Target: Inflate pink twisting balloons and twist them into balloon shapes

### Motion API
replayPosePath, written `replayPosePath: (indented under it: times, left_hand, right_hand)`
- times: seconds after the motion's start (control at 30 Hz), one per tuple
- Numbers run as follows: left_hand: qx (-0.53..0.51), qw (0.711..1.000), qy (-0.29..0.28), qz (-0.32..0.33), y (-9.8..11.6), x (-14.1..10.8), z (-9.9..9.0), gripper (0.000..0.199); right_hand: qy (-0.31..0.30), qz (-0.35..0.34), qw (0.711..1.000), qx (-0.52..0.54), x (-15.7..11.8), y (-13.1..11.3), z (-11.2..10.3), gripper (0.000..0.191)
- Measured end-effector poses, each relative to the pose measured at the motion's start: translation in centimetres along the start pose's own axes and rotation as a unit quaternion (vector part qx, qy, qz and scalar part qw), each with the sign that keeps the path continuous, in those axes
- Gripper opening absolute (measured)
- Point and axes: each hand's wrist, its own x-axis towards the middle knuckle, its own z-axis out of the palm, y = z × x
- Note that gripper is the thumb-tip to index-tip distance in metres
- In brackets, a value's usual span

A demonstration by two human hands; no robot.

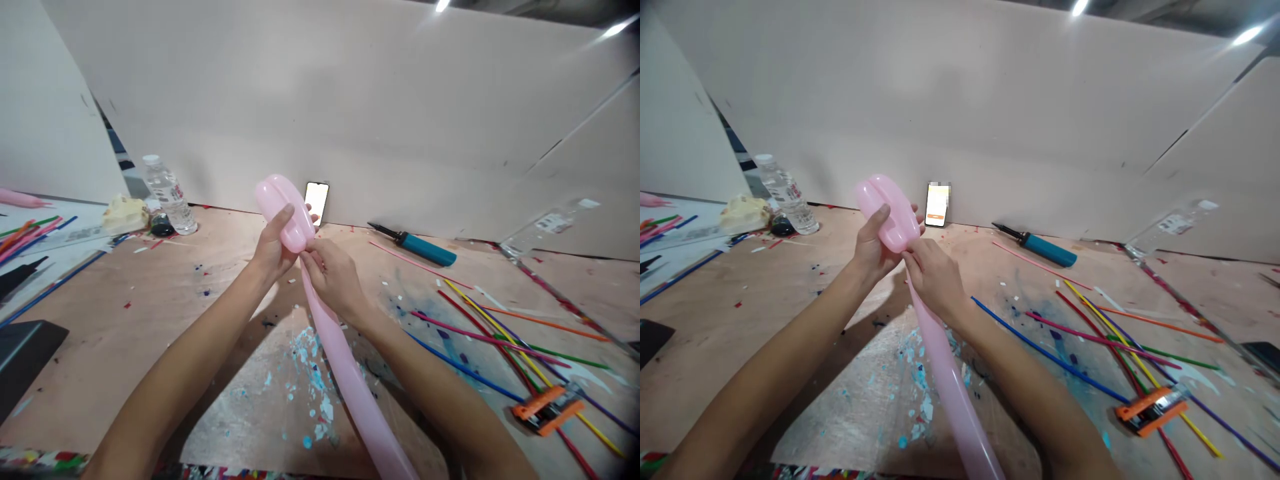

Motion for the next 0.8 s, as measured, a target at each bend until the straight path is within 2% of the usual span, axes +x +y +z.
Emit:
replayPosePath:
  times: [0.07,0.17,0.27,0.37,0.53,0.67,0.8]
  left_hand:
    - [0.042,0.999,-0.011,0.003,-0.9,-0.2,0.4,0.047]
    - [0.104,0.994,-0.017,-0.013,-2.7,-0.9,1.0,0.038]
    - [0.11,0.993,0.04,0.015,-4.2,-1.5,1.5,0.039]
    - [0.115,0.988,0.098,0.039,-4.8,-1.8,1.6,0.044]
    - [0.17,0.976,0.131,0.036,-4.5,-1.7,0.9,0.05]
    - [0.164,0.979,0.115,0.046,-4.4,-1.4,0.3,0.052]
    - [0.209,0.971,0.109,0.048,-4.1,-1.5,0.1,0.054]
  right_hand:
    - [0.012,0.008,1.0,-0.022,0.2,0.5,0.2,0.014]
    - [0.055,0.024,0.997,-0.055,0.6,1.3,0.5,0.014]
    - [0.094,-0.002,0.991,-0.09,0.9,1.6,0.7,0.016]
    - [0.12,-0.015,0.987,-0.105,1.1,1.1,0.7,0.016]
    - [0.073,-0.001,0.997,-0.041,1.4,0.2,0.4,0.012]
    - [0.052,0.001,0.998,0.018,1.4,0.2,-0.1,0.012]
    - [0.053,0.008,0.998,0.04,1.2,0.5,-0.6,0.01]
